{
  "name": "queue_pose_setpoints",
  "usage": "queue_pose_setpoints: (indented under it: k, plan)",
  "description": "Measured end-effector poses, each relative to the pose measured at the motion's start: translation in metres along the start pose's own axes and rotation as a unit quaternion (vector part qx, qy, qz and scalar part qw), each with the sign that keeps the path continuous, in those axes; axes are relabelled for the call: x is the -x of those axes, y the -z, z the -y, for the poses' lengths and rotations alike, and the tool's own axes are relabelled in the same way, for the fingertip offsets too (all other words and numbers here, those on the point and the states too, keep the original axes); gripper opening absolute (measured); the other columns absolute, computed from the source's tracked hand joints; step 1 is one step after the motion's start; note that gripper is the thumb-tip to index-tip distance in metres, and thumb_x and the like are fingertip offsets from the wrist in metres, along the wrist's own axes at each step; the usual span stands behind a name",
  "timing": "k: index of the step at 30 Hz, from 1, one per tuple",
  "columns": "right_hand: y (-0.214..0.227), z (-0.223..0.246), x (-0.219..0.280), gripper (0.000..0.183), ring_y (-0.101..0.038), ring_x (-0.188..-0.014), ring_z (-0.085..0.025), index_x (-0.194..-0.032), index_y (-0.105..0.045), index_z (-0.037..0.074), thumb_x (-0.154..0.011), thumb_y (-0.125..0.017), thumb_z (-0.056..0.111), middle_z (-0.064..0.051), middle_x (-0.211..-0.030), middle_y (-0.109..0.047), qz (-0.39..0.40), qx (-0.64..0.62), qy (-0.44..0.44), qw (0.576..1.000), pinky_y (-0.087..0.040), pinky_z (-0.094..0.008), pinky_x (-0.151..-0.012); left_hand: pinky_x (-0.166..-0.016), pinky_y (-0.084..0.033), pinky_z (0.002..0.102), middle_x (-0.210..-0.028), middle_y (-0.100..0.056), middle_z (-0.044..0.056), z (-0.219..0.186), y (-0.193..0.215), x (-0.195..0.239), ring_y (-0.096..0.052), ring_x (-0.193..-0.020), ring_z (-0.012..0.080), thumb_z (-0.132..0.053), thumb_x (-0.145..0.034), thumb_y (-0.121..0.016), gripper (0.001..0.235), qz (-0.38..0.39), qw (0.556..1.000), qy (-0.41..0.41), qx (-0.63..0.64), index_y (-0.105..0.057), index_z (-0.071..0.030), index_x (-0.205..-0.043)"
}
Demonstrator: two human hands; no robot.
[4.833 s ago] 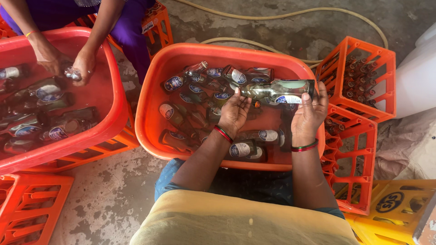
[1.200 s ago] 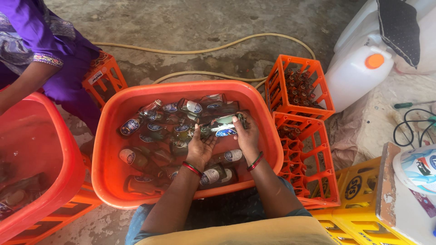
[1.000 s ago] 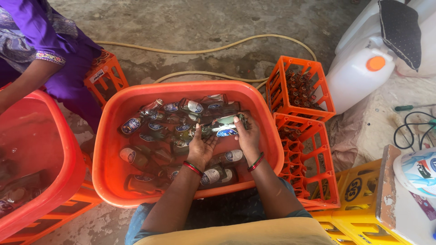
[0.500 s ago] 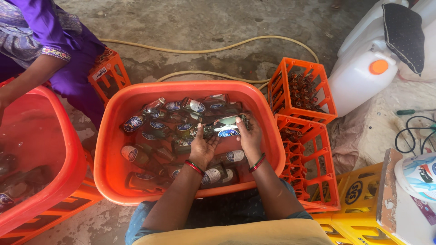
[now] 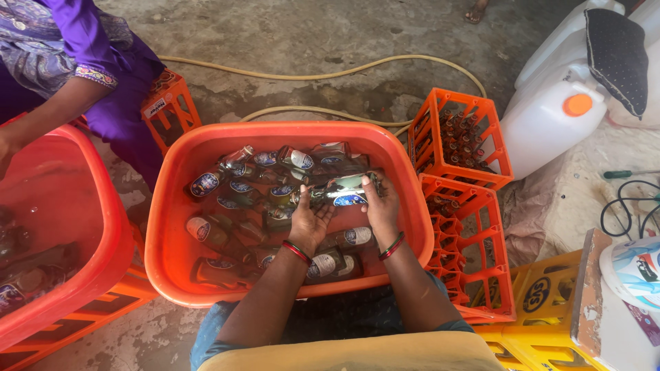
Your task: The person washes glass bottles by hand in a red basin filled with water. They pick up bottles, rinse them, and place them into an orange crate. A second person also washes bottles in a separate basin nearby.
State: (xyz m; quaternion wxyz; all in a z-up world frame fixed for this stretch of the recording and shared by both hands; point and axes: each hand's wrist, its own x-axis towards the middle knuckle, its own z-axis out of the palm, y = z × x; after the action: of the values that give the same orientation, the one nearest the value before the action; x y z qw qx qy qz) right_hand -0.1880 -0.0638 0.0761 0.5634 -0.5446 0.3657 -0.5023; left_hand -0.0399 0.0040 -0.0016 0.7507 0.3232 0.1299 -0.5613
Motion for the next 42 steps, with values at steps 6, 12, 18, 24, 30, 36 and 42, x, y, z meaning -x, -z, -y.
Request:
queue_pose_setpoints:
  k: [6,12,18,24,30,36,42]
  plan:
    - [0.013,0.01,-0.019,0.041,-0.054,-0.05,-0.009,-0.102,-0.066,0.007,-0.094,-0.069,0.047,-0.001,-0.08,-0.064,-0.054,0.016,-0.09,0.994,-0.04,-0.02,-0.037,-0.099,-0.051,0.039,-0.144,-0.05,0.017,-0.001,-0.008,-0.002,-0.055,-0.124,0.0297,-0.06,-0.089,-0.059,0.077,0.143,0.988,-0.045,-0.037,-0.041,-0.017,-0.15]
    - [0.022,0.014,-0.019,0.038,-0.055,-0.051,-0.005,-0.104,-0.067,0.009,-0.099,-0.068,0.046,0.002,-0.079,-0.063,-0.068,-0.012,-0.005,0.998,-0.041,-0.019,-0.039,-0.086,-0.057,0.036,-0.122,-0.058,0.016,0.002,-0.003,0.0,-0.068,-0.103,0.0262,-0.063,-0.089,-0.068,0.083,0.078,0.996,0.008,-0.037,-0.045,0.001,-0.138]
    - [0.015,0.031,-0.011,0.036,-0.053,-0.051,-0.004,-0.108,-0.067,0.007,-0.102,-0.069,0.042,0.001,-0.079,-0.064,-0.049,-0.024,0.031,0.998,-0.042,-0.018,-0.041,-0.084,-0.057,0.034,-0.108,-0.061,0.01,-0.003,-0.014,0.016,-0.07,-0.099,0.0235,-0.061,-0.091,-0.065,0.071,0.068,0.996,0.013,-0.048,-0.049,-0.004,-0.13]
    - [0.012,0.042,-0.008,0.037,-0.056,-0.058,-0.002,-0.117,-0.068,0.006,-0.103,-0.071,0.04,0.002,-0.086,-0.063,-0.021,-0.002,0.067,0.998,-0.044,-0.017,-0.044,-0.083,-0.058,0.032,-0.103,-0.063,0.008,-0.002,-0.021,0.021,-0.071,-0.096,0.0204,-0.061,-0.092,-0.062,0.065,0.074,0.996,0.016,-0.044,-0.055,-0.006,-0.125]
    - [0.008,0.044,-0.004,0.039,-0.056,-0.057,-0.001,-0.117,-0.067,0.005,-0.101,-0.071,0.041,0.002,-0.087,-0.064,-0.01,-0.002,0.065,0.998,-0.044,-0.015,-0.043,-0.081,-0.058,0.032,-0.103,-0.062,0.008,-0.004,-0.019,0.018,-0.071,-0.095,0.0211,-0.063,-0.091,-0.064,0.067,0.055,0.998,0.015,-0.037,-0.056,-0.005,-0.123]
    - [0.01,0.045,-0.003,0.041,-0.057,-0.059,-0.001,-0.121,-0.067,0.005,-0.102,-0.071,0.041,0.002,-0.087,-0.062,-0.002,-0.009,0.072,0.997,-0.046,-0.015,-0.044,-0.084,-0.059,0.033,-0.104,-0.064,0.01,-0.005,-0.025,0.029,-0.071,-0.096,0.0205,-0.064,-0.091,-0.063,0.07,0.065,0.997,0.007,-0.046,-0.054,-0.004,-0.125]
    - [0.018,0.034,-0.004,0.051,-0.06,-0.072,-0.004,-0.143,-0.058,0.005,-0.102,-0.068,0.035,0.0,-0.098,-0.066,0.103,-0.035,0.155,0.982,-0.048,-0.018,-0.056,-0.094,-0.06,0.048,-0.116,-0.064,0.015,-0.018,-0.033,0.046,-0.069,-0.106,0.0275,-0.063,-0.093,-0.058,0.069,0.162,0.987,-0.012,-0.011,-0.05,-0.005,-0.129]
